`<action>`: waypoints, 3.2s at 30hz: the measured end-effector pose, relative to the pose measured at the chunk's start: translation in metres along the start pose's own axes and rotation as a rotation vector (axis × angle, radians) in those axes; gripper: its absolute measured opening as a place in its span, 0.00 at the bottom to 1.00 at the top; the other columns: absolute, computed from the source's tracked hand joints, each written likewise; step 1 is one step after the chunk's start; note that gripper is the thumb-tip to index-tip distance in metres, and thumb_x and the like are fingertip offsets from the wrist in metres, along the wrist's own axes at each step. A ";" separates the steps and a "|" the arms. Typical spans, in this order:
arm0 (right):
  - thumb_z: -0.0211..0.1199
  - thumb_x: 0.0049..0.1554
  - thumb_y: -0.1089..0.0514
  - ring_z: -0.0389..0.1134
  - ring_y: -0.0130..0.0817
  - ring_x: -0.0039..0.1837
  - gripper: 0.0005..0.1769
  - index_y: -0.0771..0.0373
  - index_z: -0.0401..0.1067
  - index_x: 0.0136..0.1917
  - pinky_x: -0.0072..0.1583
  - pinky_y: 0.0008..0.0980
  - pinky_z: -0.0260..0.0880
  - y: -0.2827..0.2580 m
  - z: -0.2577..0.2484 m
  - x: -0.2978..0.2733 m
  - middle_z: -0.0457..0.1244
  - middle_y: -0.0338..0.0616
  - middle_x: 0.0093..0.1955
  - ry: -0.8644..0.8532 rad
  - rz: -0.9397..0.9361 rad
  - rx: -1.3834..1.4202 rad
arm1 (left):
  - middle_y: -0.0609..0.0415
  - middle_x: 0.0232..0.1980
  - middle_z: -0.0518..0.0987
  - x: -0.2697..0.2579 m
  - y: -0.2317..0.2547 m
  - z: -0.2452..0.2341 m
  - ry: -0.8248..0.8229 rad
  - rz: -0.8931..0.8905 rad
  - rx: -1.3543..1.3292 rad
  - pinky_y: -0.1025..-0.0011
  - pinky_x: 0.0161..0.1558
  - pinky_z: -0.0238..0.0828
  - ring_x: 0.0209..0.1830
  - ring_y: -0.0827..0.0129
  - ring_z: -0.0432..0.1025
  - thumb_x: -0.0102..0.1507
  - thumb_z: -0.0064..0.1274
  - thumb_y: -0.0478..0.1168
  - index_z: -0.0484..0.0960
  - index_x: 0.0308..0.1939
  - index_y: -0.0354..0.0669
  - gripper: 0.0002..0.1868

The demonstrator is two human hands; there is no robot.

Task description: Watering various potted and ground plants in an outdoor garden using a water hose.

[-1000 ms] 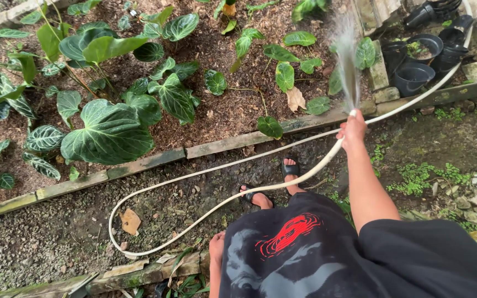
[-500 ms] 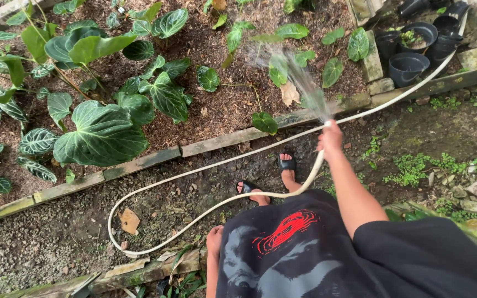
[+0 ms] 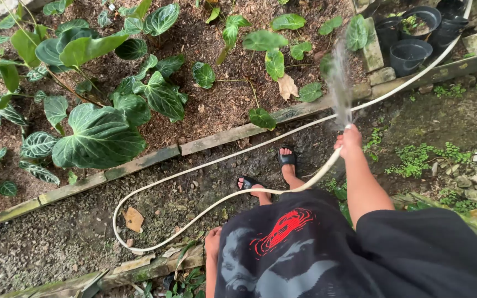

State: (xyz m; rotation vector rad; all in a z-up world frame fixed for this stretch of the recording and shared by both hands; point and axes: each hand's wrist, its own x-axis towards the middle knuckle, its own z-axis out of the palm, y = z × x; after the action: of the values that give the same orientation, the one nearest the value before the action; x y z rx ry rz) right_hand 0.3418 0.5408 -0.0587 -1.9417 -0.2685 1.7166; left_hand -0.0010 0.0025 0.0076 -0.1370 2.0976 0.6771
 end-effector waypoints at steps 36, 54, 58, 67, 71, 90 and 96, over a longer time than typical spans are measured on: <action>0.48 0.62 0.61 0.62 0.38 0.29 0.18 0.48 0.66 0.64 0.27 0.40 0.60 0.054 0.236 -0.145 0.62 0.44 0.36 -0.353 -0.352 -0.937 | 0.52 0.39 0.85 -0.048 -0.071 0.035 0.130 -0.139 -0.218 0.74 0.42 0.71 0.35 0.73 0.74 0.65 0.56 0.42 0.87 0.50 0.34 0.16; 0.44 0.63 0.60 0.53 0.28 0.25 0.25 0.43 0.63 0.70 0.25 0.32 0.55 0.011 0.194 -0.096 0.55 0.37 0.31 -0.338 -0.333 -0.630 | 0.54 0.40 0.86 -0.029 -0.035 0.028 0.098 -0.089 -0.105 0.73 0.43 0.72 0.36 0.72 0.76 0.64 0.55 0.43 0.85 0.52 0.39 0.16; 0.44 0.66 0.57 0.53 0.28 0.25 0.19 0.48 0.66 0.68 0.25 0.33 0.55 0.001 0.166 -0.062 0.53 0.38 0.31 -0.254 -0.310 -0.531 | 0.53 0.41 0.86 -0.033 -0.042 0.020 0.105 -0.098 -0.157 0.72 0.43 0.72 0.36 0.72 0.76 0.65 0.55 0.43 0.85 0.53 0.38 0.16; 0.42 0.68 0.56 0.51 0.27 0.27 0.19 0.48 0.66 0.68 0.26 0.31 0.53 0.002 0.160 -0.089 0.54 0.37 0.32 -0.208 -0.330 -0.551 | 0.50 0.47 0.88 -0.054 -0.068 0.021 0.159 -0.129 -0.074 0.70 0.51 0.73 0.45 0.67 0.80 0.63 0.56 0.46 0.86 0.52 0.40 0.18; 0.44 0.66 0.56 0.55 0.28 0.27 0.22 0.45 0.64 0.71 0.26 0.32 0.57 0.007 0.169 -0.111 0.56 0.37 0.33 -0.232 -0.387 -0.651 | 0.50 0.49 0.87 -0.052 -0.070 0.024 0.165 -0.116 -0.044 0.69 0.55 0.72 0.49 0.66 0.80 0.63 0.57 0.47 0.87 0.52 0.41 0.18; 0.47 0.65 0.54 0.66 0.37 0.32 0.22 0.41 0.67 0.70 0.33 0.40 0.65 0.074 0.189 -0.164 0.64 0.48 0.33 -0.534 -0.501 -1.162 | 0.53 0.43 0.87 -0.070 -0.066 0.038 0.168 -0.195 -0.194 0.71 0.49 0.73 0.41 0.70 0.78 0.63 0.57 0.44 0.86 0.53 0.38 0.18; 0.49 0.66 0.53 0.69 0.51 0.39 0.19 0.44 0.68 0.68 0.39 0.47 0.67 0.107 0.195 -0.153 0.67 0.56 0.38 -0.642 -0.749 -1.259 | 0.51 0.44 0.87 -0.073 -0.065 0.037 0.171 -0.184 -0.137 0.71 0.51 0.73 0.43 0.69 0.79 0.63 0.57 0.45 0.86 0.53 0.40 0.18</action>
State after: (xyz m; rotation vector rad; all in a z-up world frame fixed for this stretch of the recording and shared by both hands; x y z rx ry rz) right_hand 0.1059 0.4273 0.0083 -1.3963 -2.3976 1.6233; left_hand 0.0909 -0.0448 0.0222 -0.4738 2.1663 0.7179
